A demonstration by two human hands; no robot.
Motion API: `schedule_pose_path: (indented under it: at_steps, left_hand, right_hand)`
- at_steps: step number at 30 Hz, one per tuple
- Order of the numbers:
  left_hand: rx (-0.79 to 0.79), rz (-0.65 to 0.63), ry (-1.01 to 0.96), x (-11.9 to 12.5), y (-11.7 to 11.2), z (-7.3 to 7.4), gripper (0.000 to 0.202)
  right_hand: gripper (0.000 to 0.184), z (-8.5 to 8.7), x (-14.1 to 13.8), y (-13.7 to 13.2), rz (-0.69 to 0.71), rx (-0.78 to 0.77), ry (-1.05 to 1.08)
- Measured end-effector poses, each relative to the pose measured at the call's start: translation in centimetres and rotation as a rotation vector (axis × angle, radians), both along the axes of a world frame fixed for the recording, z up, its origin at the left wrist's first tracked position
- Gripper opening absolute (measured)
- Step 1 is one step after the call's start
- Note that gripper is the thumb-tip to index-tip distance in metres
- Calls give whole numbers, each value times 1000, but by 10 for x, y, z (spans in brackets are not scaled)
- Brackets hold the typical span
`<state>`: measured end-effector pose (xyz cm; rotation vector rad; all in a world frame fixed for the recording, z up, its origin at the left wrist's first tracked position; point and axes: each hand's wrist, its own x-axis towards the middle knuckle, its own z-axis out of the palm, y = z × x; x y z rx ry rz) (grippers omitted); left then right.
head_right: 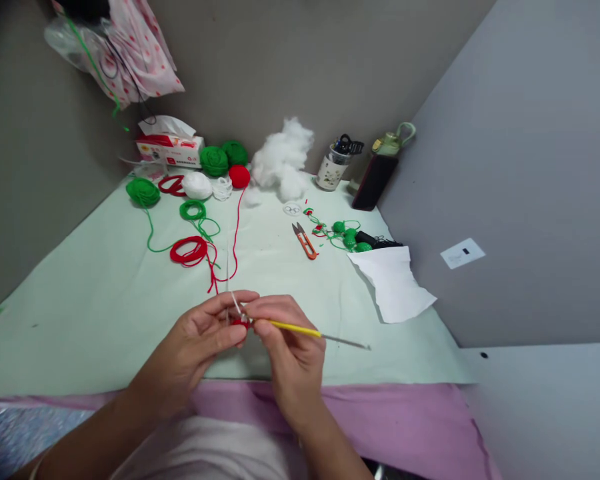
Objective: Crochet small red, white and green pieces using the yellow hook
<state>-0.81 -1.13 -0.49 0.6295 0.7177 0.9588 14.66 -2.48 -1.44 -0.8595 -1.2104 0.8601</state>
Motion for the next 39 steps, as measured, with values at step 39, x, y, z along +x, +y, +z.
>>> schedule_pose_path:
  at_steps: [39]
  left_hand:
    - [239,62,213,1,-3,3,63]
  right_hand:
    - [18,-12,0,-2,16,95,-12]
